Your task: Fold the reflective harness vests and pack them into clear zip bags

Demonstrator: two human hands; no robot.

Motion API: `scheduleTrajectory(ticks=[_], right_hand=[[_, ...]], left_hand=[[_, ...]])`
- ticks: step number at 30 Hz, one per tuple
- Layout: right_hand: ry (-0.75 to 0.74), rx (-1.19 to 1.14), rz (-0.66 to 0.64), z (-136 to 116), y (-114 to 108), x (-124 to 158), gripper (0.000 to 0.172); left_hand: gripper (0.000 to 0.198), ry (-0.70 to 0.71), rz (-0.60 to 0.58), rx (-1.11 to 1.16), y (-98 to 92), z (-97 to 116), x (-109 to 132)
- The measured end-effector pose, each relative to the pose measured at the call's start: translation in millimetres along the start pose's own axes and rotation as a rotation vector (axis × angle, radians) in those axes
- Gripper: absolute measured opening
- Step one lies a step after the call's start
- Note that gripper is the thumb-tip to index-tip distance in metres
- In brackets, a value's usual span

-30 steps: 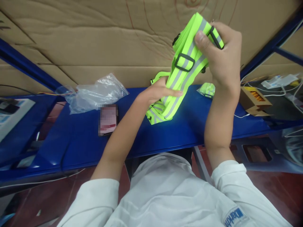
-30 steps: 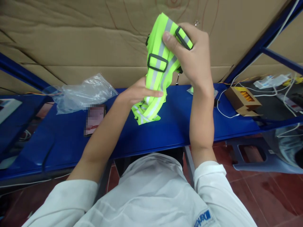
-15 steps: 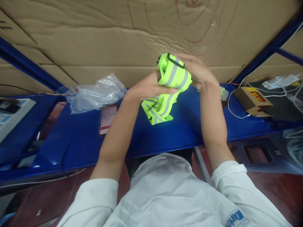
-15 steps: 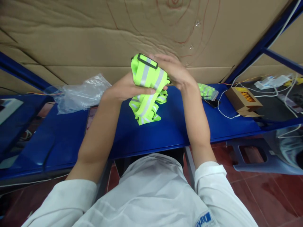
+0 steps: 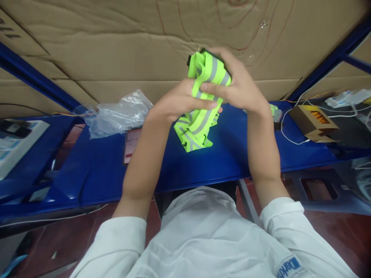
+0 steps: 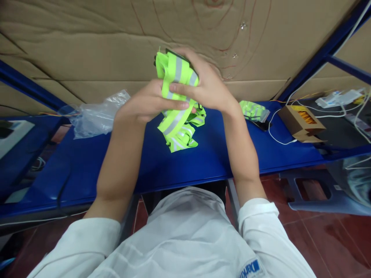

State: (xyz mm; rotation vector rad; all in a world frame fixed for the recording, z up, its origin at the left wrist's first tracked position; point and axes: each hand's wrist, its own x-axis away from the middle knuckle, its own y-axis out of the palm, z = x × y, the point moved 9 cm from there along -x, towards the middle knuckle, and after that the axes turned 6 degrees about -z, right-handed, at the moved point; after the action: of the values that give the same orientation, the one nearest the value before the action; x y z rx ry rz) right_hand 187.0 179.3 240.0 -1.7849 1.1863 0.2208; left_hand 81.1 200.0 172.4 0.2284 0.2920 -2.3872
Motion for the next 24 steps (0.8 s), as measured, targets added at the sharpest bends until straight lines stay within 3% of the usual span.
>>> scheduleTrajectory(ticks=[5,8,12,17,21,24], right_hand=[[0.128,-0.090,0.195,11,-24,3,0.039],[0.218,-0.331,0.285,30,-27,5,0.035],[0.351,-0.674,0.122,47,3,0,0.035],[0.414,-0.760,-0.045,45,26,-1,0.037],[0.468,-0.650,0.049,60,27,-2,0.046],[0.422,-0.602,0.131,69,22,-5,0.047]], left_hand=[[0.048,-0.099,0.004,-0.046,-8.3,-22,-6],[0.050,-0.048,0.042,-0.158,-15.9,-16,-7],[0.052,-0.046,0.025,-0.290,-18.1,0,0],[0.042,-0.044,-0.010,-0.384,-18.7,18,11],[0.043,0.019,-0.034,-0.381,-17.0,28,18],[0.047,0.026,-0.020,-0.319,-20.2,21,15]])
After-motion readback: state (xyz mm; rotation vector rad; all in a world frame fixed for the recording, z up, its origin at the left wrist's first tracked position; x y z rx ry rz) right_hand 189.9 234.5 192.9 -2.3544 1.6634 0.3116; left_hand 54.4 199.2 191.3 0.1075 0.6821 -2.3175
